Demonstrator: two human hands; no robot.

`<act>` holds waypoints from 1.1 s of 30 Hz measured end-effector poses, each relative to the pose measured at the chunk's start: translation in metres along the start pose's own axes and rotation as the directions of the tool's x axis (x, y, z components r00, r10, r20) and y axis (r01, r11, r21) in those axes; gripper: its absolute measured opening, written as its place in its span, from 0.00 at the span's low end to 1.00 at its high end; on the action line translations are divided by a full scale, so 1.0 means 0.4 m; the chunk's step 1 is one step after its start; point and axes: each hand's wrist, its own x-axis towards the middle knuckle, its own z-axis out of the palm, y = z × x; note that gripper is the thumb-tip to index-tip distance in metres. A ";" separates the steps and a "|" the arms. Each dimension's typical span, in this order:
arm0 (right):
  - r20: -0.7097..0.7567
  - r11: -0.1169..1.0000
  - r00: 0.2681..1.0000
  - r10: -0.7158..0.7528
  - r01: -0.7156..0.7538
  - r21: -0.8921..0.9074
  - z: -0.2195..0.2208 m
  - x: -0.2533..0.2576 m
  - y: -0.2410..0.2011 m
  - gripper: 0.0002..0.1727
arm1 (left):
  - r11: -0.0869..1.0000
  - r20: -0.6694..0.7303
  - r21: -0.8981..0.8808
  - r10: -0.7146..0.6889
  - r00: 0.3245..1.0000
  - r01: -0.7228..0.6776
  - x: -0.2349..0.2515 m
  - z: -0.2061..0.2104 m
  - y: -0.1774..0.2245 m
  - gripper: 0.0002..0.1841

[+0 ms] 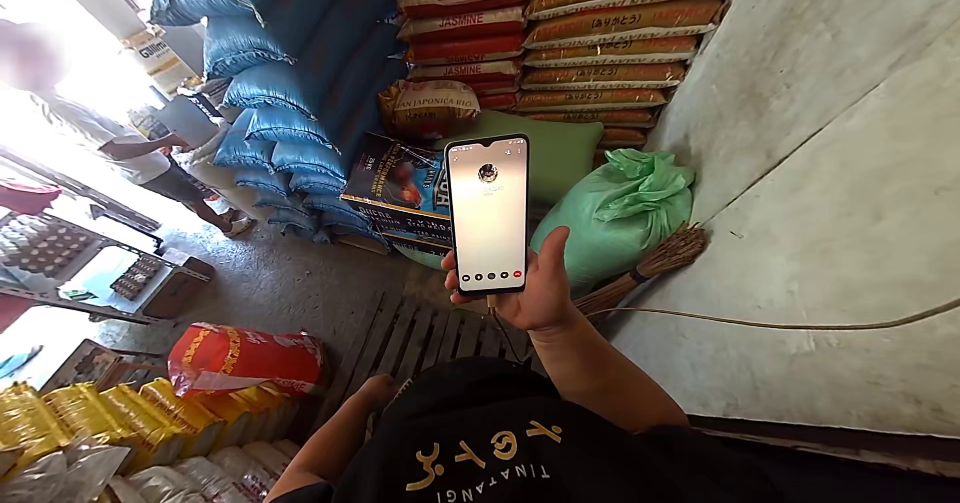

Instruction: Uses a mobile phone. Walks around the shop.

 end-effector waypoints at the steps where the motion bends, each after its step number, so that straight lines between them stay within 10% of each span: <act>1: 0.000 1.000 1.000 0.001 -0.001 0.002 -0.001 0.001 0.000 0.54 | 1.000 0.000 -0.007 -0.009 1.000 0.009 -0.005 -0.001 0.006 0.26; 33: 0.015 0.999 1.000 0.027 -0.027 0.018 -0.005 0.000 0.001 0.54 | 1.000 0.023 -0.010 -0.001 1.000 0.001 0.008 0.036 -0.018 0.24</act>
